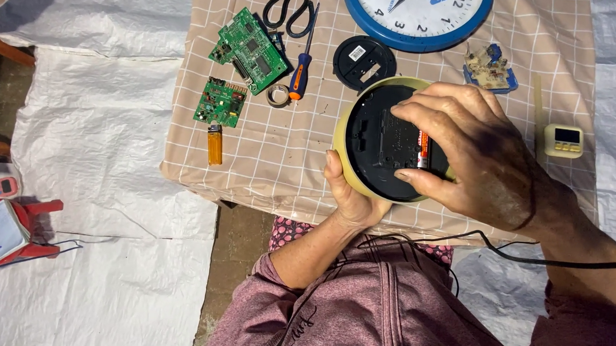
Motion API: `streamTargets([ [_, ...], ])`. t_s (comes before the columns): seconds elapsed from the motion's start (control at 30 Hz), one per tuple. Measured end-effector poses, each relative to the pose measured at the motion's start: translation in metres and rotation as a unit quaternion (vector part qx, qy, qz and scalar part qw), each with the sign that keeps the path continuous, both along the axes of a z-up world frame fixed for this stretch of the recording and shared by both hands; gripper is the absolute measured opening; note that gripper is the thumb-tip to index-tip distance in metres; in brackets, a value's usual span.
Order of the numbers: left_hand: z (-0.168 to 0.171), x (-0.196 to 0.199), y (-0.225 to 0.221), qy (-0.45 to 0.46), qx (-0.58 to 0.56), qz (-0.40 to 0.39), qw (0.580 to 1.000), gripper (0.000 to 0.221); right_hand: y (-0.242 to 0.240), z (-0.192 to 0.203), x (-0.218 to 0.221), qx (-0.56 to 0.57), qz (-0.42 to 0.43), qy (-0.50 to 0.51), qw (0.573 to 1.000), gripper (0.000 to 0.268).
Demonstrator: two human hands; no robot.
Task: Testing a clock mechanism by unscrewing the casing, checking electrical points with a multimeter, and inserting a battery.
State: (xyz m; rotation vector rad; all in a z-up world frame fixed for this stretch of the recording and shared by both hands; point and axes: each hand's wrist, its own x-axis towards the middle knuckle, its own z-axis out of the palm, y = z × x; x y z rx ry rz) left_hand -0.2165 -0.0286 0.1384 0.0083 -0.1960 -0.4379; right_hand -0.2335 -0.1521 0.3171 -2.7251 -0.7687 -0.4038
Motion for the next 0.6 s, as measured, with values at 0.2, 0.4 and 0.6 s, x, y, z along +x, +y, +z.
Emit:
streamTargets([
  [0.2,0.011,-0.003,0.001,0.017,-0.003,-0.003,1.000,0.086,-0.001,-0.004,0.000,0.012,0.003,0.003,1.000,0.071],
  [0.4,0.014,-0.002,0.004,0.037,0.006,-0.014,0.999,0.083,0.003,-0.002,-0.001,0.003,-0.013,0.000,1.000,0.072],
  [0.6,0.014,0.006,0.012,0.060,-0.022,-0.116,0.991,0.085,-0.012,0.012,0.004,0.104,-0.038,0.041,0.993,0.053],
])
